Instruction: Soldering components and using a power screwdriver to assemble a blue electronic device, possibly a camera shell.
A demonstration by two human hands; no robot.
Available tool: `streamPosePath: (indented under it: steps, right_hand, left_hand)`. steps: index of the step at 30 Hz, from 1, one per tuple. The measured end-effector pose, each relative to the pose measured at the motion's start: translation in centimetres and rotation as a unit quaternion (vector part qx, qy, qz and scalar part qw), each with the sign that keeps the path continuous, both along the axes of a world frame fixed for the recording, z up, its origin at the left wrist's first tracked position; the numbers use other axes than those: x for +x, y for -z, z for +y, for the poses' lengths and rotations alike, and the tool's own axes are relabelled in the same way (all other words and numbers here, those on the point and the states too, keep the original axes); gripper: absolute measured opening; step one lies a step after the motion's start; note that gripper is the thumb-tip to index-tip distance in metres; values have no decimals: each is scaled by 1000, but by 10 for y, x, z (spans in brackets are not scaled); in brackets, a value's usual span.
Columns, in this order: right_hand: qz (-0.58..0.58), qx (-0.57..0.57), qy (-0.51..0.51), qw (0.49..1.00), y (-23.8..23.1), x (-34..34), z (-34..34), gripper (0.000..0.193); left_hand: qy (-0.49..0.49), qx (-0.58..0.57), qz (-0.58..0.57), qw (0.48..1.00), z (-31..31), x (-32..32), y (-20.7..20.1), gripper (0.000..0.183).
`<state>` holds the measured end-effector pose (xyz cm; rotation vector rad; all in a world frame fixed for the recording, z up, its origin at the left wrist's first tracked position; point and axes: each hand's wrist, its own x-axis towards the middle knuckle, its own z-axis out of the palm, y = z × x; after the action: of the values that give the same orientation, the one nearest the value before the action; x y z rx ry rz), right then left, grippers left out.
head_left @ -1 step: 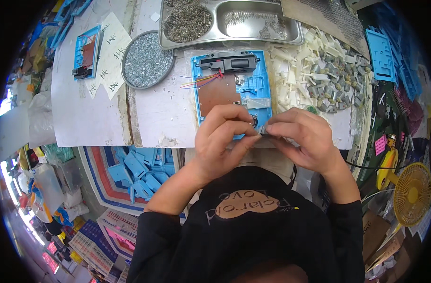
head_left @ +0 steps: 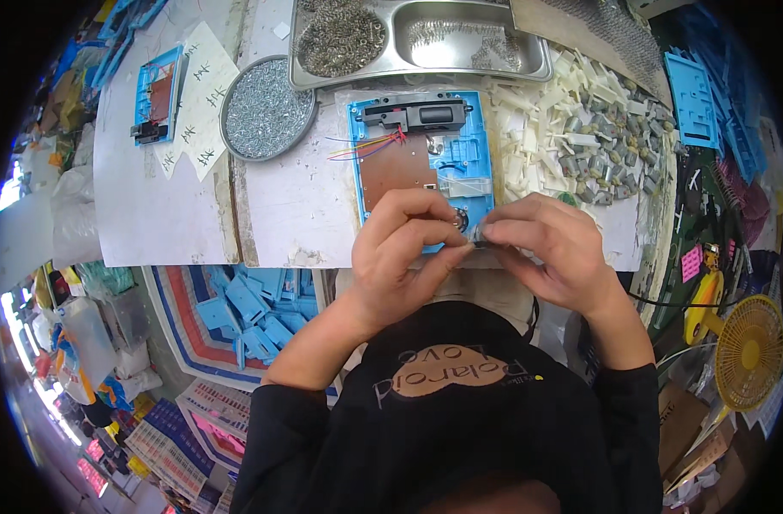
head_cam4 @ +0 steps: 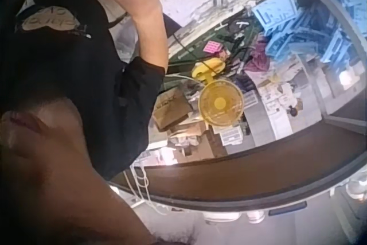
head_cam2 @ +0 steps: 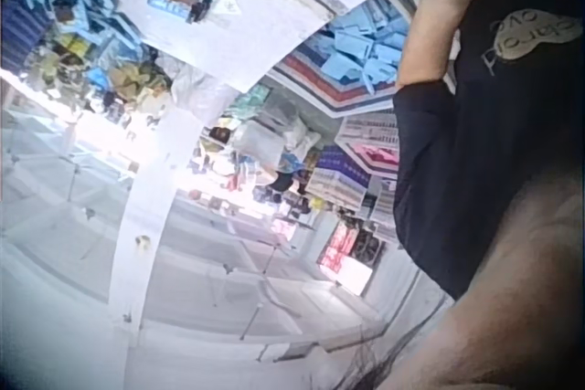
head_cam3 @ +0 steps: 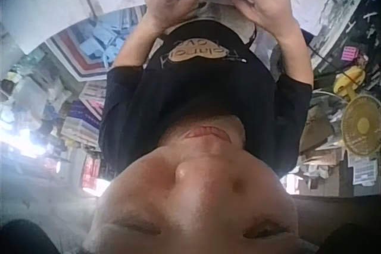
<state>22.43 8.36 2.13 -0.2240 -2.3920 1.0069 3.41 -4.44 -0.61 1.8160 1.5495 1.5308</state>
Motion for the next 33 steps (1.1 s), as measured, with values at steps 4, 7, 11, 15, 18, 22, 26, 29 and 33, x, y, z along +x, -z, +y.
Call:
streamPosePath:
  steps: [4, 7, 11, 15, 18, 22, 26, 29, 33]
  right_hand:
    - [5, 19, 47, 999, 9, 2, 9, 38]
    - [-40, 30, 123, 991, 12, 2, 21, 33]
    - [-81, -17, 151, 985, 16, -17, 29, 30]
    - [-108, 65, 118, 985, 23, -33, 38, 27]
    - [-136, 77, 125, 980, 25, -39, 40, 25]
    - [-161, 91, 120, 975, 22, -44, 42, 23]
    - [-177, 96, 119, 972, 17, -46, 43, 22]
    - [-161, 152, 145, 964, 6, -52, 38, 27]
    - [-73, 181, 77, 978, 4, -79, 30, 23]
  left_hand:
    - [-96, -52, -58, 992, -1, -17, -6, 28]
    - [-227, -67, 207, 949, 17, -52, -1, 21]
    - [-209, -107, 280, 931, 10, -64, 11, 15]
    - [-201, -72, 257, 943, 5, -53, 12, 14]
    - [-201, -61, 230, 950, 6, -49, 13, 15]
    - [-182, -51, 211, 959, 7, -43, 17, 16]
    - [-158, -51, 209, 964, 7, -37, 16, 17]
    - [-168, -43, 209, 963, 5, -38, 18, 18]
    - [-166, -49, 198, 965, 6, -38, 19, 18]
